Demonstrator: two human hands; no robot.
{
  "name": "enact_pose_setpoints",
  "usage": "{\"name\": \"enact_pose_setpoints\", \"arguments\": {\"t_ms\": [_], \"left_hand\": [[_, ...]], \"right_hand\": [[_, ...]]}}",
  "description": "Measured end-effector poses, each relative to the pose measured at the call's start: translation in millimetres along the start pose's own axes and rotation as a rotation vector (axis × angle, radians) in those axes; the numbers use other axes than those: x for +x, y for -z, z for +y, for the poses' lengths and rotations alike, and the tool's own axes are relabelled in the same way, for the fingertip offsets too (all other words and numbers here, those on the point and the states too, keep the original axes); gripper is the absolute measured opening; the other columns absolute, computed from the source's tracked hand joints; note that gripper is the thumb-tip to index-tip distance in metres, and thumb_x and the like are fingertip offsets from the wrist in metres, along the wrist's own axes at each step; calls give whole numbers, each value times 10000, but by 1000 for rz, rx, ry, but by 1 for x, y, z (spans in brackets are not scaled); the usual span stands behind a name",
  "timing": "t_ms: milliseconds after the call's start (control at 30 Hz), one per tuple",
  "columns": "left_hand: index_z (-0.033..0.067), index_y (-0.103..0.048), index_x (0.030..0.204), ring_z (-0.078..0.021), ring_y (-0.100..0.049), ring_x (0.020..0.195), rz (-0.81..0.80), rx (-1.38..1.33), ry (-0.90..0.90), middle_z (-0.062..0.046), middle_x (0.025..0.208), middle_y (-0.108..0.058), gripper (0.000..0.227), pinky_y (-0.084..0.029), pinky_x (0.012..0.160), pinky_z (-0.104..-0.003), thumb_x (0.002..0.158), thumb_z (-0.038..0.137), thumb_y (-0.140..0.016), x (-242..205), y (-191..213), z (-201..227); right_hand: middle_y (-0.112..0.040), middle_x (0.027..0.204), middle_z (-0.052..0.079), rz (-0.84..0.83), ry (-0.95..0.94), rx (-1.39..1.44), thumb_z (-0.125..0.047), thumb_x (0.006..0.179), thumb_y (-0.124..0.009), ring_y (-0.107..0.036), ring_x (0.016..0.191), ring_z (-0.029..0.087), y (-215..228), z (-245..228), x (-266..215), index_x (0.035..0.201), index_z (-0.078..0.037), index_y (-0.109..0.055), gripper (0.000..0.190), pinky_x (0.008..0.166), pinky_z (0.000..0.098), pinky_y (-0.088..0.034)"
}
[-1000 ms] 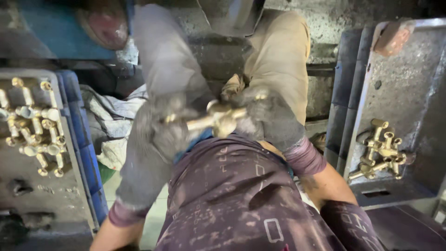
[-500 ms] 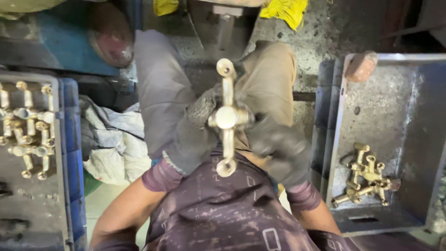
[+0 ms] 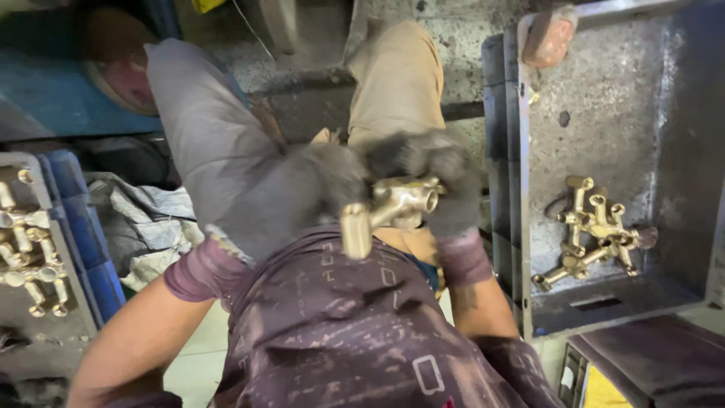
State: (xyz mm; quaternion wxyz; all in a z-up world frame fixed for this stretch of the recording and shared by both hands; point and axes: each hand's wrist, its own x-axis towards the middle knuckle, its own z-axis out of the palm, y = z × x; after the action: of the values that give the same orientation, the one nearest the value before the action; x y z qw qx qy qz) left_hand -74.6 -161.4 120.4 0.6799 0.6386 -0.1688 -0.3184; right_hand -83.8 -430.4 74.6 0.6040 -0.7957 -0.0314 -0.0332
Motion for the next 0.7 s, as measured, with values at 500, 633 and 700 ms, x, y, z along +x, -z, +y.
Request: {"name": "enact_pose_setpoints", "arguments": {"t_ms": [500,633,700], "left_hand": [[38,-546,1424,-107,-618,934,371,-617,-167,-57,1193,-664,363,-501,746,-256,1093,185,-547,-22,10,-15],[45,-539,1396,-128,-624,1106,544,120,-173,-60,1245,-658,313,-515,990,-281,1095,132,-532,-37,18,-22],[95,-615,1316,-164,-645,1083,516,961,8,-49,1185,-688,265,-514,987,-292,1076,150,-516,-43,26,-31]], "right_hand": [[-730,1068,118,-47,-149,-18,-165,964,-758,-685,986,276,1,-77,-1,1121,-58,-699,199,921,372,-561],[-737,1087,129,-206,51,-214,-75,911,-770,-710,1006,263,-7,-98,6,1121,-46,-738,214,931,342,-544],[-731,1150,146,-190,193,-388,-82,887,-796,-706,1053,287,-13,-101,11,1119,-39,-727,245,967,363,-536]]}}
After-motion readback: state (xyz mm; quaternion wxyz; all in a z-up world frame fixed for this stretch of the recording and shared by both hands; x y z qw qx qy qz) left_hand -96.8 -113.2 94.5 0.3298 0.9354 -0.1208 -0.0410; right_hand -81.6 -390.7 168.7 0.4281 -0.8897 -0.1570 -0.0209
